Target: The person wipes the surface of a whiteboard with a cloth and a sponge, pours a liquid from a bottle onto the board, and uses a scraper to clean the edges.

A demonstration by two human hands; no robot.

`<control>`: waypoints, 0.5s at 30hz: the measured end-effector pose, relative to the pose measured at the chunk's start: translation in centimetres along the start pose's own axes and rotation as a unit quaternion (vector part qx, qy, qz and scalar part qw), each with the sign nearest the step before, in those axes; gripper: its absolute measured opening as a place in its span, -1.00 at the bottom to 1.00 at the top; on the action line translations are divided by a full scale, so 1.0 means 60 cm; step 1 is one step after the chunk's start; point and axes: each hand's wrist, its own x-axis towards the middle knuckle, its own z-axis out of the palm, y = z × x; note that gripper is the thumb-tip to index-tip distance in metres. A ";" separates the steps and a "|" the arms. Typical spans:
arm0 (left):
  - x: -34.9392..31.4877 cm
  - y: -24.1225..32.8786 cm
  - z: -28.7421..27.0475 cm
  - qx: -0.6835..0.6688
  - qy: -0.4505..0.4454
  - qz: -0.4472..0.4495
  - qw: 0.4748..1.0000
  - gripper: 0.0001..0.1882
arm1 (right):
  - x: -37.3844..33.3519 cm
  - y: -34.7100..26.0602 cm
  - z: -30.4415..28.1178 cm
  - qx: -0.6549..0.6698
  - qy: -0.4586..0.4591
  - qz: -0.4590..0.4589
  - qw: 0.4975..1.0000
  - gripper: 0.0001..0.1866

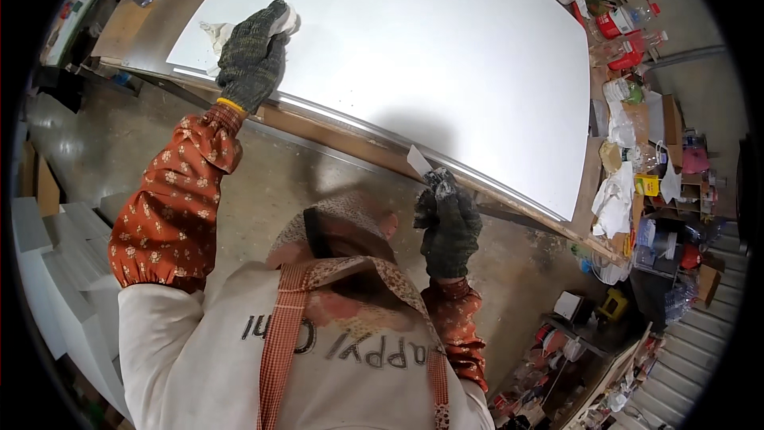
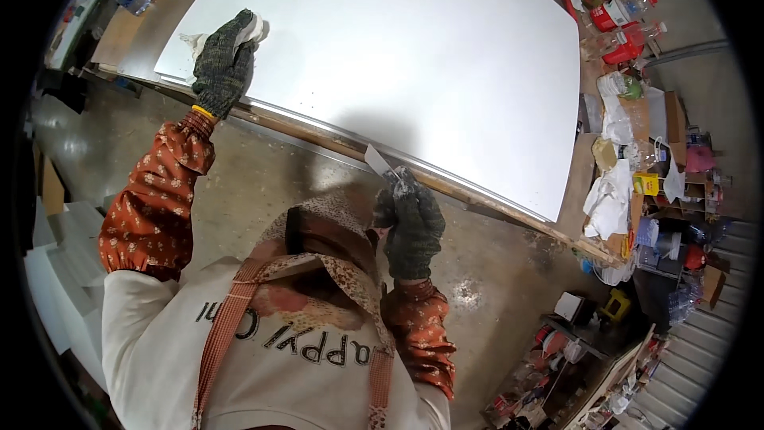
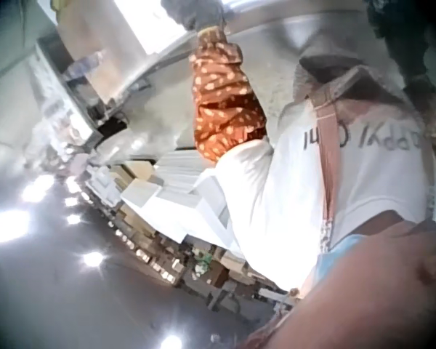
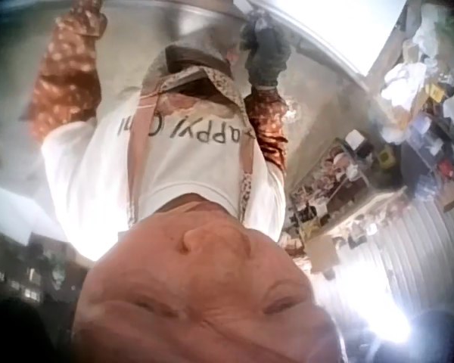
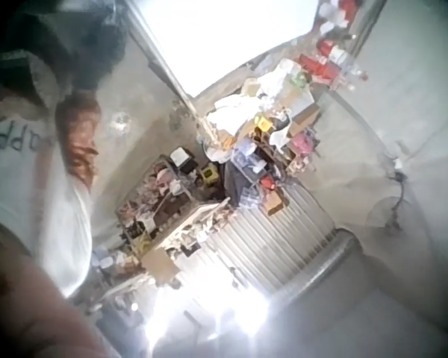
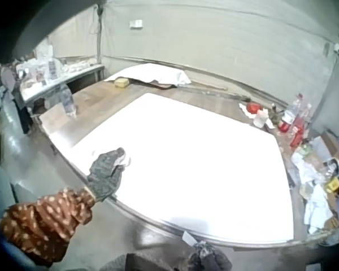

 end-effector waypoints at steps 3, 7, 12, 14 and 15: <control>-0.001 0.006 0.022 -0.028 -0.030 -0.017 0.999 -0.60 | -0.003 -0.003 0.002 -0.016 0.020 -0.003 1.000 -0.69; 0.011 0.017 0.004 -0.018 -0.024 -0.020 0.999 -0.58 | 0.001 -0.028 0.006 -0.039 0.016 0.000 0.999 -0.67; 0.013 0.022 0.004 -0.035 -0.029 -0.015 0.999 -0.58 | 0.009 -0.016 -0.017 -0.058 0.028 -0.002 0.998 -0.68; 0.014 0.025 0.001 -0.033 -0.033 -0.019 0.999 -0.58 | 0.016 -0.004 -0.041 -0.351 0.001 -0.133 0.927 -0.68; 0.015 0.027 -0.001 -0.021 -0.044 -0.037 0.998 -0.58 | 0.017 0.000 -0.052 -0.354 0.001 -0.134 0.926 -0.68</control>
